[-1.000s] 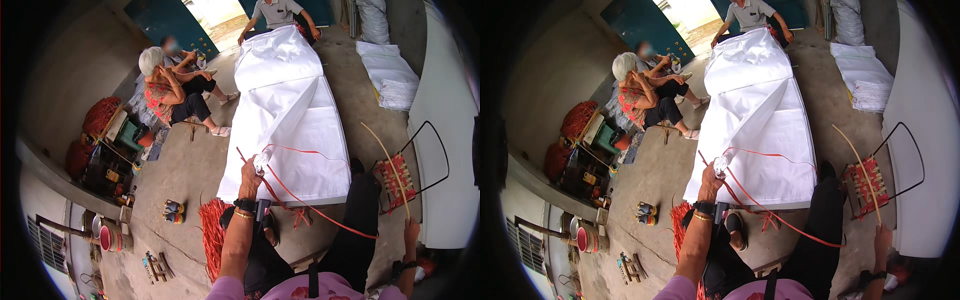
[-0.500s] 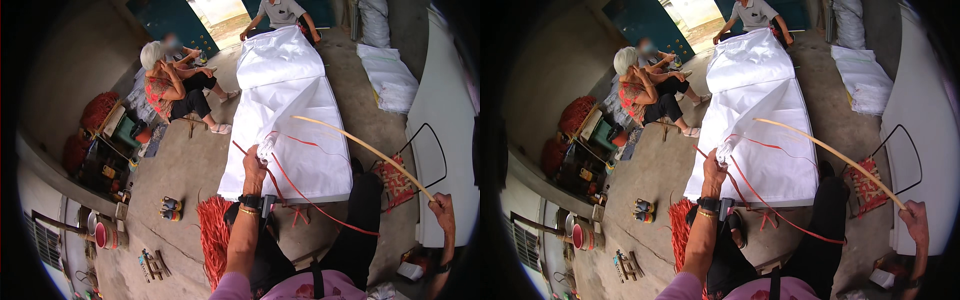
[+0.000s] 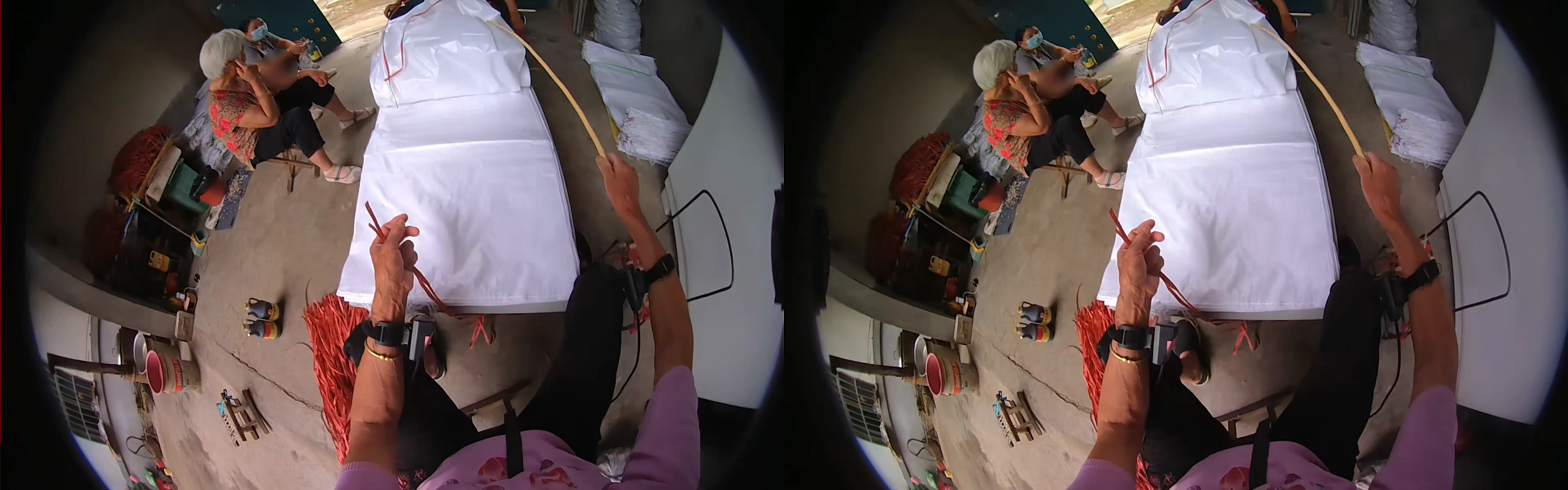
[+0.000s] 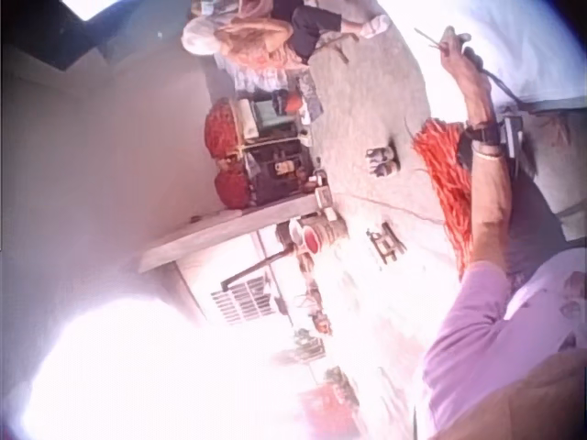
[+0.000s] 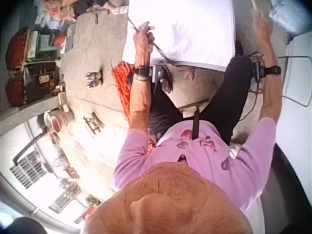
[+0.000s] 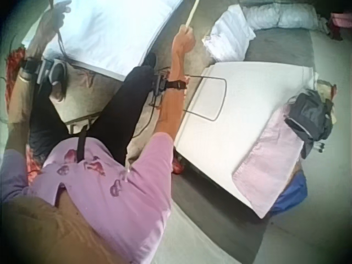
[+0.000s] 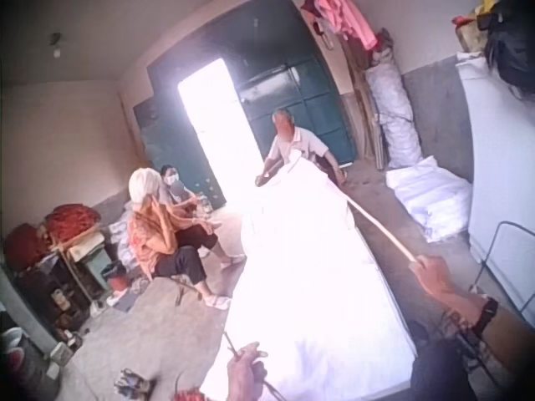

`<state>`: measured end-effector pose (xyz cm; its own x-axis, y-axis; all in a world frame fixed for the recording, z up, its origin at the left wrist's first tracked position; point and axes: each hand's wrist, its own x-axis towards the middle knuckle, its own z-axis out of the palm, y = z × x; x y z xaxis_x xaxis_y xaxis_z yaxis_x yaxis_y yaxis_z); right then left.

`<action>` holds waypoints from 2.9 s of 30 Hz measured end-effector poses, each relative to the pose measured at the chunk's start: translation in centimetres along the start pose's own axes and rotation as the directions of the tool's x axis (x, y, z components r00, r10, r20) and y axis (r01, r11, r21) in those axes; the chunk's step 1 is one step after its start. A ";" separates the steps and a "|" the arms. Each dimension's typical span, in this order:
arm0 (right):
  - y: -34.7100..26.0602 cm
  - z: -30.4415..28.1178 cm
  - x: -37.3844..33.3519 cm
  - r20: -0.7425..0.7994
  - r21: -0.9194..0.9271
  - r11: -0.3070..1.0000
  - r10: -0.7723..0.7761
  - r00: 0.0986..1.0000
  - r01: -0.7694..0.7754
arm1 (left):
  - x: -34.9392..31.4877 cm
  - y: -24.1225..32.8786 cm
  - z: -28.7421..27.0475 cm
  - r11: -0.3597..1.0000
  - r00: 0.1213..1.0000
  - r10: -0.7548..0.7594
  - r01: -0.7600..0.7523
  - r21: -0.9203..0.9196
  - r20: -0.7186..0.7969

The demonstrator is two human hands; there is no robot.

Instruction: Tying large white plastic manufacturing bags or rolls securely with a red plastic cord or ribbon.

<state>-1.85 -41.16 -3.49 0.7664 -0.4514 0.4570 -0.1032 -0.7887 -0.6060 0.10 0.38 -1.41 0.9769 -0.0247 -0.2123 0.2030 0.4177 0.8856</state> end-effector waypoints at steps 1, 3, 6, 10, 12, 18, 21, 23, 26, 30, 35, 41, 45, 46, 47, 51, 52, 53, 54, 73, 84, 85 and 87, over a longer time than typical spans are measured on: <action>2.0 -1.1 -2.7 0.039 -0.047 0.999 0.016 0.999 -0.015 | 0.0 0.3 -0.1 1.000 1.000 0.008 -0.008 0.011 0.021; 6.7 -3.9 -9.0 -0.032 -0.143 0.987 0.075 0.997 -0.078 | 0.3 0.6 0.7 0.999 0.999 0.009 -0.011 0.034 0.035; 11.4 -9.0 -19.9 0.060 -0.359 0.901 0.283 0.957 -0.243 | 0.5 1.0 1.2 0.993 0.996 0.007 -0.018 0.118 0.087; 14.8 -13.8 -31.2 0.094 -0.537 0.800 0.370 0.924 -0.266 | 0.4 0.1 1.3 0.990 0.988 -0.077 0.060 0.125 0.135; 15.5 -15.1 -33.7 0.097 -0.632 0.693 0.514 0.852 -0.346 | 0.9 -0.8 1.4 0.987 0.970 -0.156 0.146 0.063 0.185; 10.7 -17.3 -24.2 -0.188 -0.127 0.860 0.469 0.863 -0.495 | 1.0 -1.3 2.6 0.954 0.936 -0.261 0.287 -0.085 0.235; -5.3 -14.3 -15.6 0.129 0.430 0.756 0.489 0.863 -0.493 | 0.8 -0.8 1.3 0.960 0.948 -0.237 0.262 -0.095 0.214; -11.0 -11.4 -13.5 0.409 0.511 0.711 0.293 0.864 -0.483 | 0.6 -0.7 1.1 0.962 0.953 -0.229 0.253 -0.106 0.200; -18.1 -4.5 -13.5 0.722 0.531 0.672 -0.040 0.691 -0.516 | 0.5 -0.8 0.7 0.964 0.963 -0.226 0.243 -0.106 0.150; -21.0 3.0 -14.0 0.726 0.558 0.662 -0.096 0.681 -0.500 | -0.4 -1.1 2.0 0.981 0.968 -0.195 0.193 0.025 0.156; -21.4 4.9 -12.9 0.578 0.649 0.633 -0.052 0.814 -0.421 | -2.2 -1.4 2.9 0.921 0.962 -0.188 0.103 0.375 0.198; -19.7 4.4 -11.9 0.692 0.644 0.484 -0.039 0.721 -0.592 | -3.2 -3.0 3.4 0.762 0.854 -0.441 0.192 0.618 0.277; -18.7 3.8 -11.3 0.685 0.658 0.463 -0.041 0.728 -0.594 | -4.2 -2.6 4.8 0.806 0.836 -0.389 0.106 0.582 0.387; -18.5 3.7 -11.1 0.654 0.682 0.473 -0.054 0.755 -0.557 | -4.2 -2.6 4.9 0.847 0.829 -0.368 0.112 0.520 0.421; -18.4 3.7 -11.1 0.607 0.704 0.509 -0.070 0.791 -0.495 | -4.2 -2.6 4.9 0.882 0.822 -0.345 0.118 0.456 0.454; -18.6 2.5 -10.9 0.622 0.741 0.428 -0.151 0.768 -0.517 | -4.2 -2.6 4.8 0.847 0.817 -0.403 0.161 0.507 0.413; -18.2 2.8 -11.0 0.627 0.733 0.455 -0.164 0.762 -0.505 | -4.1 -2.9 4.8 0.827 0.813 -0.420 0.159 0.539 0.404; -17.9 3.0 -11.0 0.631 0.725 0.481 -0.177 0.755 -0.493 | -4.1 -3.1 4.8 0.806 0.809 -0.436 0.157 0.571 0.394; -17.8 3.1 -11.0 0.628 0.727 0.477 -0.174 0.758 -0.493 | -4.1 -3.2 4.9 0.803 0.807 -0.439 0.155 0.575 0.395; -16.7 3.4 -11.1 0.538 0.501 0.805 -0.001 0.843 -0.319 | -2.2 -1.5 3.2 0.822 0.953 0.282 -0.297 0.485 0.105; -17.6 4.0 -11.7 0.399 0.582 0.801 -0.136 0.907 -0.137 | -4.5 -3.0 6.2 0.850 0.951 0.134 -0.255 0.460 0.278; -17.6 3.8 -11.7 0.383 0.574 0.815 -0.182 0.905 -0.079 | -4.3 -3.0 5.9 0.864 0.956 0.120 -0.234 0.446 0.268; -16.6 4.7 -11.6 0.279 0.542 0.834 -0.298 0.913 0.107 | -4.4 -2.7 5.8 0.875 0.957 0.114 -0.224 0.430 0.267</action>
<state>-6.07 -20.86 -1.78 0.9072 -0.0608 0.4163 0.3392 -0.4798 -0.8092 -4.34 -5.89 -0.43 0.9758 -0.2185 0.0079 -0.0125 -0.0195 0.9997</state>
